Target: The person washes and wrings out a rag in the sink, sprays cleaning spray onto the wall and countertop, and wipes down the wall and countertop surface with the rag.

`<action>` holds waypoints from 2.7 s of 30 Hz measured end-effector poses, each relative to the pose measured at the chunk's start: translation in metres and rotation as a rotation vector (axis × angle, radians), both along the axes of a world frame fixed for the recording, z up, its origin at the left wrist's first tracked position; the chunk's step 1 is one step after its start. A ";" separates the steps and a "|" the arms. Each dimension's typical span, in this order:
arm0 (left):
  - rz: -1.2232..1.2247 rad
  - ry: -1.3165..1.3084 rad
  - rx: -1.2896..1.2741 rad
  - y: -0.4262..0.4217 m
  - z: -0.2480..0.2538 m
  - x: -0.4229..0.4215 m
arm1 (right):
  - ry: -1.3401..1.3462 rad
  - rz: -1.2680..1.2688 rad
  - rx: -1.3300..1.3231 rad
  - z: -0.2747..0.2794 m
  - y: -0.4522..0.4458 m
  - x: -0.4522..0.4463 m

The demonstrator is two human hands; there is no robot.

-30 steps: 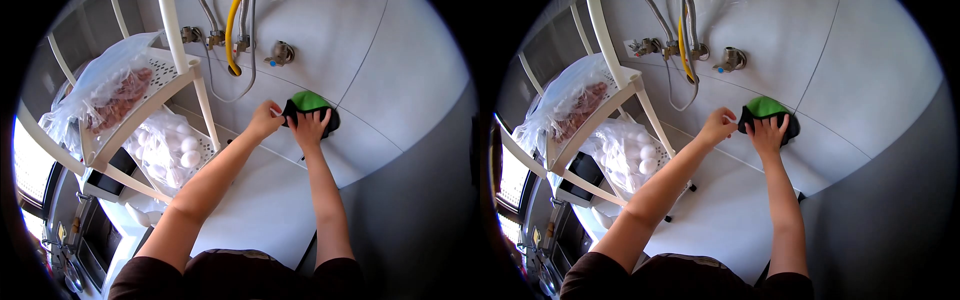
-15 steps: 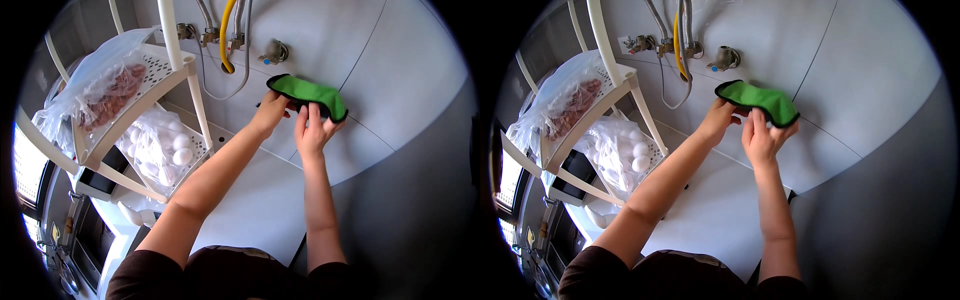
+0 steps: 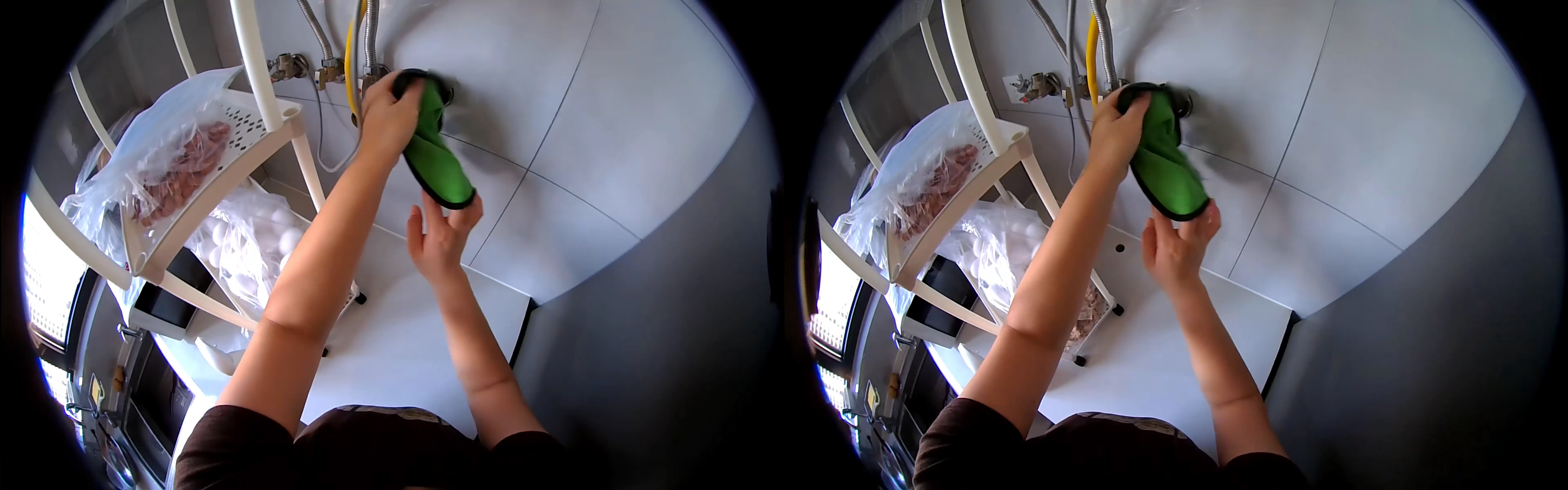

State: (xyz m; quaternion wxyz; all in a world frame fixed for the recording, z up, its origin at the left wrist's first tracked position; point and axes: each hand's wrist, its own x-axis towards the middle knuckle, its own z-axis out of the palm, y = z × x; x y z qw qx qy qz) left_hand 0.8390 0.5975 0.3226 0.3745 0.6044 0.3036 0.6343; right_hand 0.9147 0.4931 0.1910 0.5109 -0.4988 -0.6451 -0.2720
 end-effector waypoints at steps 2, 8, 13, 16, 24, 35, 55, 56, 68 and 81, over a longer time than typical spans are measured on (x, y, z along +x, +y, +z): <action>0.242 0.164 0.135 0.026 -0.016 -0.001 | 0.022 0.023 -0.040 -0.002 0.004 -0.010; -0.109 0.004 -0.535 0.035 -0.020 0.007 | 0.075 0.009 -0.040 -0.006 0.003 -0.018; -0.226 -0.095 -0.609 0.029 -0.018 0.007 | 0.098 0.003 -0.048 -0.010 0.003 -0.014; -0.231 -0.110 -0.635 0.013 -0.010 0.002 | 0.098 0.005 -0.061 -0.013 0.003 -0.012; -0.237 -0.136 -0.590 -0.009 -0.021 0.017 | 0.152 0.010 -0.076 -0.021 0.003 -0.007; -0.449 -0.336 -0.734 -0.050 -0.064 0.020 | 0.389 -0.070 0.005 -0.007 0.003 0.030; -0.256 1.335 -0.299 -0.095 -0.335 -0.059 | -0.716 -0.333 -0.150 0.009 0.163 0.031; -0.272 1.338 -0.294 -0.096 -0.338 -0.058 | -0.762 -0.325 -0.181 0.015 0.165 0.026; -0.444 1.766 -0.239 -0.096 -0.342 -0.020 | -0.825 -0.522 -0.133 -0.011 0.122 0.089; -0.450 1.859 -0.246 -0.105 -0.356 -0.023 | -0.064 -1.057 0.324 -0.020 0.000 0.299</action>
